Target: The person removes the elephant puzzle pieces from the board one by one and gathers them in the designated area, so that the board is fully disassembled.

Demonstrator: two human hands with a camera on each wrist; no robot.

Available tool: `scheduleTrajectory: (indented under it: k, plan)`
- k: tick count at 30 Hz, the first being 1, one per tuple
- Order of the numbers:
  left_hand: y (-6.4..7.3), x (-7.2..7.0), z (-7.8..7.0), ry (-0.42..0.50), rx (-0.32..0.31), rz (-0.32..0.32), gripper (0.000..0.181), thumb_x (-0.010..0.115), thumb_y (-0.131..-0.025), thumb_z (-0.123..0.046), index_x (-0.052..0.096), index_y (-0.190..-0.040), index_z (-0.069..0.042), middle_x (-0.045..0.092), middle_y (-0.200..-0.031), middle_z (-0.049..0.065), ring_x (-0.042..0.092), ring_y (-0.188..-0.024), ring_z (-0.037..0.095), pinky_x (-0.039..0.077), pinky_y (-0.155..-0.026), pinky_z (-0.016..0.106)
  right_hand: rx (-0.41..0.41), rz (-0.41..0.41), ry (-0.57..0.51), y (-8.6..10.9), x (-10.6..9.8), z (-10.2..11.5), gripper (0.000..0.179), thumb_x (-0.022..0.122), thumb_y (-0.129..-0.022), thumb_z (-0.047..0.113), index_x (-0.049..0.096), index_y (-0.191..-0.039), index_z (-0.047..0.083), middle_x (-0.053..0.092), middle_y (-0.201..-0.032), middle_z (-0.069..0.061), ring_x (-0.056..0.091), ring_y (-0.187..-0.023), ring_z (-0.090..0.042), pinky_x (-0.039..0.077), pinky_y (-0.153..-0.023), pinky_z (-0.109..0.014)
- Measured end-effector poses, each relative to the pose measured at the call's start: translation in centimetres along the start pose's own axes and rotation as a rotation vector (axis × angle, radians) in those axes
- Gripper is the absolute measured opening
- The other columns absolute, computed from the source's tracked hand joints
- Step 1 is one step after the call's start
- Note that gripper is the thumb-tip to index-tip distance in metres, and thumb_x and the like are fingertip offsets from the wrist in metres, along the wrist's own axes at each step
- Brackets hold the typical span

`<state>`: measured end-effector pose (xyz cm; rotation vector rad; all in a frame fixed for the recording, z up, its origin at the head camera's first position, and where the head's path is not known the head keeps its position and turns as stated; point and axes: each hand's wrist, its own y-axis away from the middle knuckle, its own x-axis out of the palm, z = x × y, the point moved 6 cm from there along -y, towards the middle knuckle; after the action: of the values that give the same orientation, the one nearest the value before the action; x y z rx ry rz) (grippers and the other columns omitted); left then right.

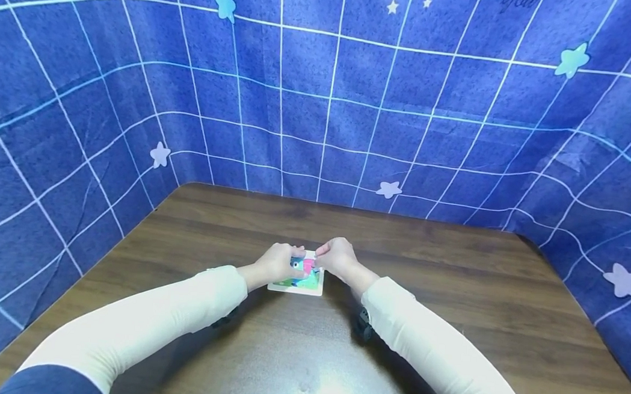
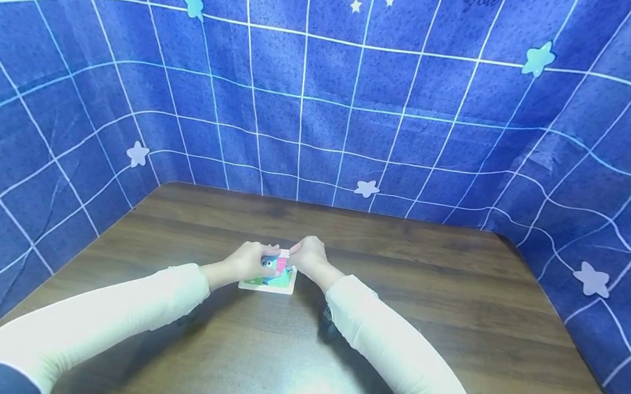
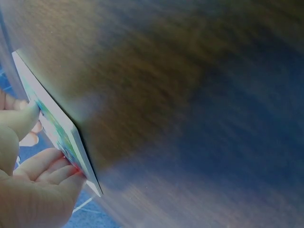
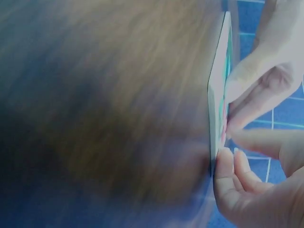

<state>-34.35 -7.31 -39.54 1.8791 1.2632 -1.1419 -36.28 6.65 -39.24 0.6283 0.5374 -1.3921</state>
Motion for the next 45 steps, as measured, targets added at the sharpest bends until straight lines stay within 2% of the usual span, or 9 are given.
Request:
scheduleTrajectory:
  k: [5, 11, 15, 18, 24, 28, 33, 42, 45]
  plan:
    - [-0.1, 0.16, -0.16, 0.015, 0.002, 0.002, 0.057, 0.078, -0.082, -0.028, 0.06, -0.131, -0.004, 0.053, -0.141, 0.01, 0.046, -0.135, 0.033, 0.036, -0.113, 0.044, 0.029, -0.045, 0.044, 0.06, -0.28, 0.0, 0.016, 0.081, -0.073, 0.011, 0.075, -0.087, 0.007, 0.072, -0.095, -0.008, 0.062, -0.095, -0.024, 0.05, -0.094, -0.037]
    - [0.05, 0.2, 0.06, 0.009, 0.003, -0.003, 0.057, 0.078, -0.082, -0.028, 0.06, -0.131, -0.003, 0.054, -0.14, 0.009, 0.046, -0.134, 0.032, 0.036, -0.113, 0.044, 0.03, -0.014, 0.083, 0.18, -0.29, -0.09, 0.023, 0.086, -0.068, 0.012, 0.073, -0.086, 0.006, 0.071, -0.098, -0.009, 0.061, -0.096, -0.025, 0.049, -0.095, -0.038]
    - [0.17, 0.02, 0.14, 0.008, -0.001, -0.01, 0.057, 0.078, -0.082, -0.027, 0.06, -0.131, -0.004, 0.054, -0.14, 0.009, 0.047, -0.134, 0.032, 0.037, -0.112, 0.043, 0.017, -0.02, 0.097, 0.11, -0.14, 0.05, 0.02, 0.086, -0.068, 0.012, 0.072, -0.082, 0.007, 0.07, -0.092, -0.007, 0.061, -0.093, -0.024, 0.05, -0.093, -0.037]
    - [0.24, 0.03, 0.06, 0.008, -0.01, -0.007, 0.057, 0.078, -0.082, -0.027, 0.06, -0.131, -0.004, 0.054, -0.141, 0.008, 0.047, -0.134, 0.032, 0.037, -0.113, 0.043, 0.014, -0.022, 0.096, 0.12, -0.08, -0.01, 0.019, 0.086, -0.067, 0.012, 0.072, -0.079, 0.007, 0.07, -0.084, -0.005, 0.062, -0.082, -0.02, 0.052, -0.086, -0.033]
    - [0.23, 0.15, 0.06, -0.002, -0.004, 0.003, 0.057, 0.077, -0.083, -0.027, 0.06, -0.132, -0.004, 0.053, -0.141, 0.009, 0.045, -0.135, 0.032, 0.036, -0.113, 0.044, 0.046, -0.001, 0.05, -0.02, 0.13, -0.29, 0.024, 0.086, -0.068, 0.009, 0.069, -0.085, 0.004, 0.069, -0.079, -0.006, 0.067, -0.055, -0.014, 0.055, -0.057, -0.023]
    - [0.23, 0.09, 0.0, -0.005, -0.005, 0.006, 0.057, 0.077, -0.083, -0.027, 0.059, -0.132, -0.004, 0.053, -0.142, 0.008, 0.045, -0.135, 0.032, 0.035, -0.114, 0.044, 0.052, 0.005, 0.054, -0.27, 0.12, -0.41, 0.025, 0.086, -0.068, 0.009, 0.069, -0.085, 0.003, 0.069, -0.08, -0.007, 0.066, -0.052, -0.012, 0.054, -0.052, -0.021]
    - [0.27, -0.11, -0.08, -0.005, -0.016, 0.002, 0.057, 0.077, -0.083, -0.027, 0.059, -0.133, -0.005, 0.053, -0.142, 0.008, 0.045, -0.135, 0.031, 0.036, -0.114, 0.043, 0.024, 0.004, 0.07, -0.28, 0.0, -0.21, 0.024, 0.086, -0.069, 0.011, 0.07, -0.086, 0.004, 0.07, -0.08, -0.006, 0.068, -0.057, -0.014, 0.053, -0.053, -0.022]
    - [0.09, 0.15, 0.14, -0.008, 0.0, -0.009, 0.056, 0.078, -0.081, -0.027, 0.061, -0.131, -0.006, 0.055, -0.14, 0.009, 0.047, -0.134, 0.03, 0.037, -0.113, 0.041, 0.022, -0.012, -0.047, -0.2, 0.11, -0.34, 0.019, 0.083, -0.07, 0.004, 0.071, -0.085, 0.002, 0.068, -0.077, -0.007, 0.06, -0.054, -0.009, 0.053, -0.054, -0.02]
    - [-0.01, 0.16, 0.17, -0.012, 0.008, -0.015, 0.056, 0.078, -0.081, -0.027, 0.061, -0.13, -0.005, 0.055, -0.139, 0.009, 0.047, -0.134, 0.031, 0.037, -0.113, 0.041, 0.037, -0.029, -0.136, -0.22, 0.0, -0.36, 0.014, 0.079, -0.072, -0.001, 0.071, -0.085, 0.0, 0.068, -0.075, -0.008, 0.06, -0.054, -0.01, 0.055, -0.057, -0.022]
